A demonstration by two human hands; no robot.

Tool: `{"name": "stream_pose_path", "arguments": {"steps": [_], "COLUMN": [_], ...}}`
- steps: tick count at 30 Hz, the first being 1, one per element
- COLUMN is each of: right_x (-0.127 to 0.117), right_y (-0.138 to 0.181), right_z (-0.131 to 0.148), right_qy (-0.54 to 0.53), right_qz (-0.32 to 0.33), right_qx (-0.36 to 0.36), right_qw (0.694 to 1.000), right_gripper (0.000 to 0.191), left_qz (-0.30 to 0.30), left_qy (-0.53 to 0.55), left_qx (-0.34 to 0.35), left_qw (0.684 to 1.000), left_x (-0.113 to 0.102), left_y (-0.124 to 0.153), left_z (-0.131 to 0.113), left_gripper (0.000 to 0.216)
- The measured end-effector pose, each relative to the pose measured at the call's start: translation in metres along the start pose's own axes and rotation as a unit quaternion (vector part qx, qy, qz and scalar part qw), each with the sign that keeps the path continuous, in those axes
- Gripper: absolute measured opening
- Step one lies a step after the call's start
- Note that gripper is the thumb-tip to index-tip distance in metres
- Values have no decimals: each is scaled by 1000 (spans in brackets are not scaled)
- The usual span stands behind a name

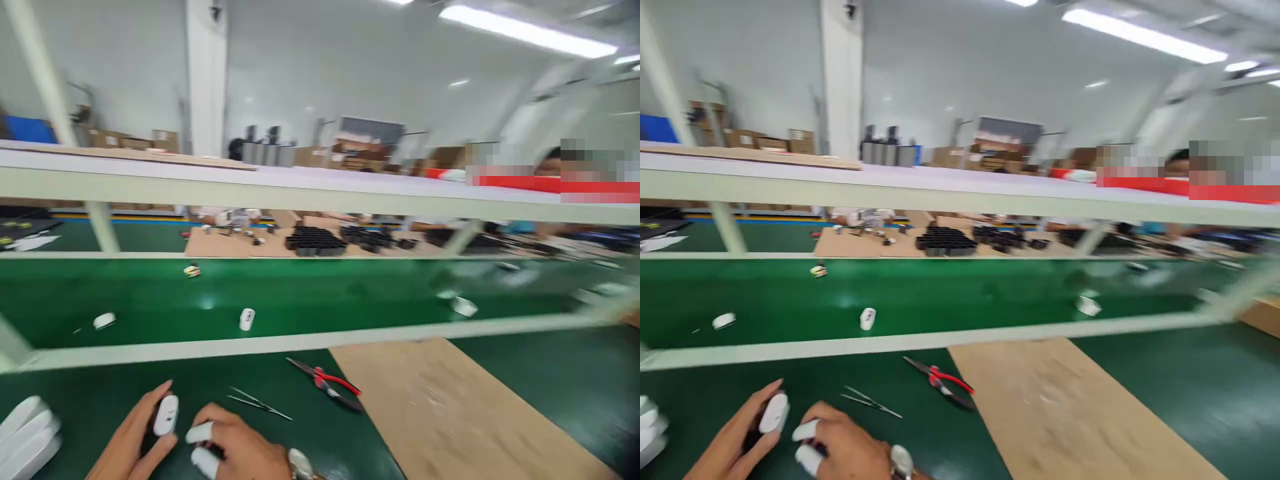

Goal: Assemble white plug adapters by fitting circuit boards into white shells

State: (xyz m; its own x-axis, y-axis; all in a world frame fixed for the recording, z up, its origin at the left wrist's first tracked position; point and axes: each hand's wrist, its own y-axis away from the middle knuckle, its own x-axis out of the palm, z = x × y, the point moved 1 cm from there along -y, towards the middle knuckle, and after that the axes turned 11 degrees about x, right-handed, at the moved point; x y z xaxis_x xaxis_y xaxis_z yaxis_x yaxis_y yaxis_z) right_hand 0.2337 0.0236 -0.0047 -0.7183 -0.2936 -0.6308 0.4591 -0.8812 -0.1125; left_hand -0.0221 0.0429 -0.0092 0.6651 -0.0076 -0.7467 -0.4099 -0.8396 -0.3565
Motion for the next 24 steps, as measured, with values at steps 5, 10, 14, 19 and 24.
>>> {"name": "stream_pose_path", "arguments": {"steps": [5, 10, 14, 19, 24], "right_x": [-17, -14, 14, 57, 68], "right_y": [-28, -115, -197, -281, -314], "right_z": [11, 11, 9, 22, 29], "right_qy": [-36, 62, 129, 160, 152], "right_qz": [-34, -51, -46, -90, -131], "right_qx": [4, 0, 31, 59, 66], "right_qw": [999, 997, 990, 981, 977], "right_gripper": [35, 38, 41, 51, 23], "left_qz": [73, 120, 135, 154, 162], "left_qy": [70, 86, 99, 104, 86], "left_qx": [28, 31, 32, 33, 36], "left_qw": [995, 989, 985, 982, 982], "left_x": [-7, -17, -23, -15, -10], "left_y": [1, -3, -5, -11, -14], "left_z": [0, -12, -14, 1, 12], "left_gripper": [63, 65, 61, 62, 58]}}
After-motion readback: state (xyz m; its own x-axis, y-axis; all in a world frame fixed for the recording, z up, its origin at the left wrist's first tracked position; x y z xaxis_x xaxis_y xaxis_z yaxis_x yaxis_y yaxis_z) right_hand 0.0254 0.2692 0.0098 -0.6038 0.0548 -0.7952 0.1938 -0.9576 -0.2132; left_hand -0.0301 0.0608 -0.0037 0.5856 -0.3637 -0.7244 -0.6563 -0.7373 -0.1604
